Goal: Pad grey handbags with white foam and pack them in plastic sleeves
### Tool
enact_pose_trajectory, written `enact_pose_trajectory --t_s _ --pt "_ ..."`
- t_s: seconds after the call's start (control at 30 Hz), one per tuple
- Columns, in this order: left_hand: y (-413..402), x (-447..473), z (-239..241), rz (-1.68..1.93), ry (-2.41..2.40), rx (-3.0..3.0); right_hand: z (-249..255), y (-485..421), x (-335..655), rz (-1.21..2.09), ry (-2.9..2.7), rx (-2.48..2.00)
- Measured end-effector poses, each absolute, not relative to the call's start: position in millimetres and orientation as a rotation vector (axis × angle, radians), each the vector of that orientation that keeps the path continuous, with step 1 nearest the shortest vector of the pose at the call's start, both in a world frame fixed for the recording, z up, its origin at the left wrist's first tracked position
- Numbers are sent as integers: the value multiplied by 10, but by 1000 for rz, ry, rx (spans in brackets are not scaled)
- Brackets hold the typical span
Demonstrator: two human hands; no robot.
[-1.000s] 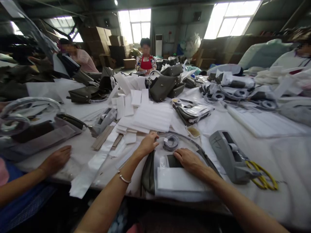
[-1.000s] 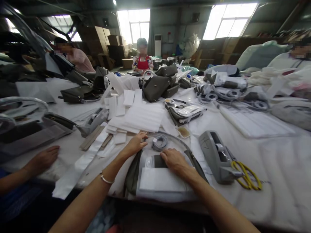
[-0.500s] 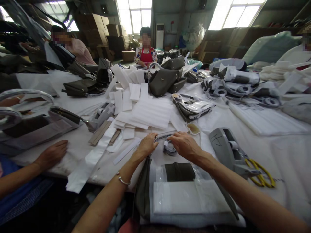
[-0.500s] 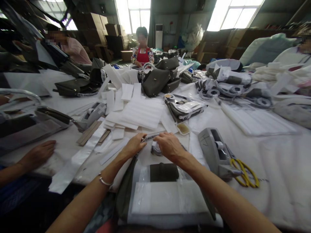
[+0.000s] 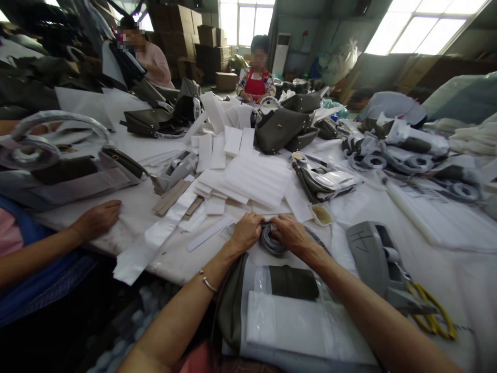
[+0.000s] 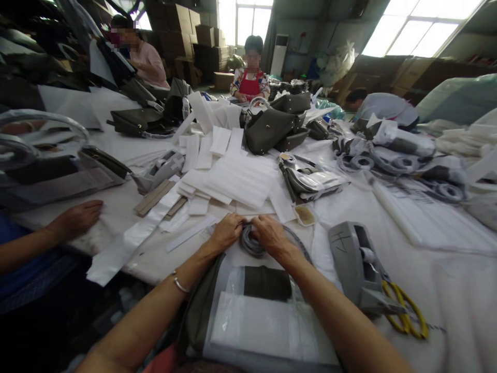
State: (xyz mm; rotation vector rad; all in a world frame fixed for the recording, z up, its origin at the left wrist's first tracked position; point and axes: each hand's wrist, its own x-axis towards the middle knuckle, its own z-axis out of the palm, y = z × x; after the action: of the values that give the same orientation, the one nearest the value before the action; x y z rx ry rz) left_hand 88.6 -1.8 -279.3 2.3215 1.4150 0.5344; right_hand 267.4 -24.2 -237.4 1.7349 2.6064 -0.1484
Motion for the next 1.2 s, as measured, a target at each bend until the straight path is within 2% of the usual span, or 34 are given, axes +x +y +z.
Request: enact_pose_trajectory --t_s 0.27,0.47,0.63,0.8,0.97,1.07,1.2 --pt "-81 976 -2699 495 1464 2343 -2395 -112 2658 -242 2554 1749" --pt "-95 1081 -2683 440 1497 2377 -2358 -145 2609 26 2587 1703" --pt "-117 1083 -2605 396 1516 2416 -2377 -129 2588 -112 2516 1697" --pt "-236 563 -2458 368 1715 2390 -2351 -151 2571 -127 2475 1763" --pt "-555 -112 -2470 137 1938 2323 -2366 -155 2574 -160 2478 1825" --pt "-644 -194 -2520 77 1935 2324 -2397 -141 2582 -202 2490 1839" --pt "-520 -157 -2546 188 1926 2264 -2392 -146 2588 -218 2524 1831"
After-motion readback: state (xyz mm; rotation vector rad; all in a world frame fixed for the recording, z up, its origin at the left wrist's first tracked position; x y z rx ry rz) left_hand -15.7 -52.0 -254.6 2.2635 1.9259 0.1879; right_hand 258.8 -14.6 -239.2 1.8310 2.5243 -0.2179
